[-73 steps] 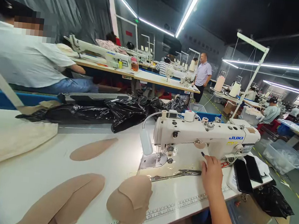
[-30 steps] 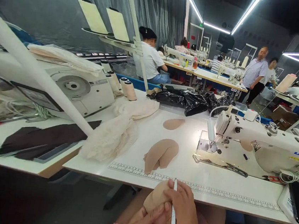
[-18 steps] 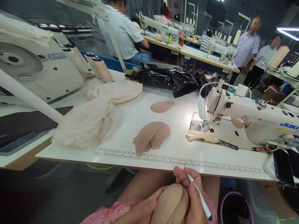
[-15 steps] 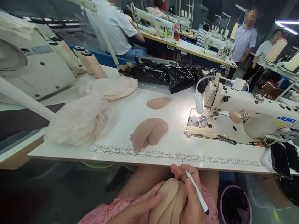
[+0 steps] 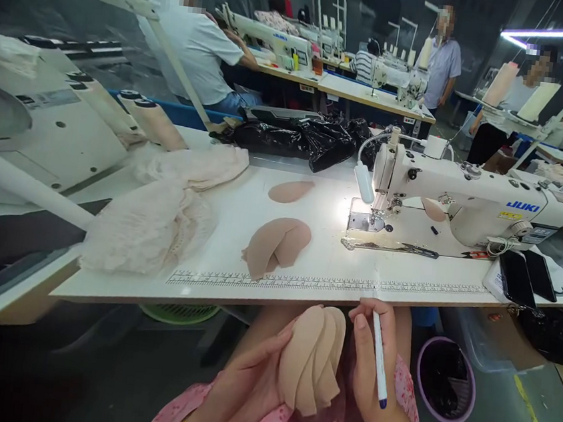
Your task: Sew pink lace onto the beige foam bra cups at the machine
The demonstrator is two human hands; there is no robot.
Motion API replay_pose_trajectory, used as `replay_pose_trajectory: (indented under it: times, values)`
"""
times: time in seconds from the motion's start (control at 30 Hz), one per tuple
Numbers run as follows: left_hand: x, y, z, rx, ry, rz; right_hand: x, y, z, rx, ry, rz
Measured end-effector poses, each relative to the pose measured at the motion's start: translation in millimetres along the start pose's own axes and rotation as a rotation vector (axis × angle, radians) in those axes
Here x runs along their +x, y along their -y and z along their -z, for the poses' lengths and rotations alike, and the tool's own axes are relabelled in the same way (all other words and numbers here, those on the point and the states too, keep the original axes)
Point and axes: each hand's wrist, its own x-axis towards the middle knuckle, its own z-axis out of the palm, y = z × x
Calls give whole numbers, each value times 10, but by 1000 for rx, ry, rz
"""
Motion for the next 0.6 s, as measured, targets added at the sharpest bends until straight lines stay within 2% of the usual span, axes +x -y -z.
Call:
replay_pose_trajectory:
  times: [0.17, 0.27, 0.37, 0.5, 0.6]
  values:
    - [33, -49, -36, -63, -14, -96, -140, 7, 141, -384, 213, 280]
    - [42, -33, -19, -68, 6, -131, -167, 51, 123, -486, 245, 376]
    - [54, -12, 12, -59, 14, -157, -162, 57, 97, -489, 223, 376]
    - [66, 4, 21, -103, -45, -204, -204, 5, 86, -379, 94, 328]
    - [41, 7, -4, -72, -83, -198, -270, -35, 90, -346, 186, 325]
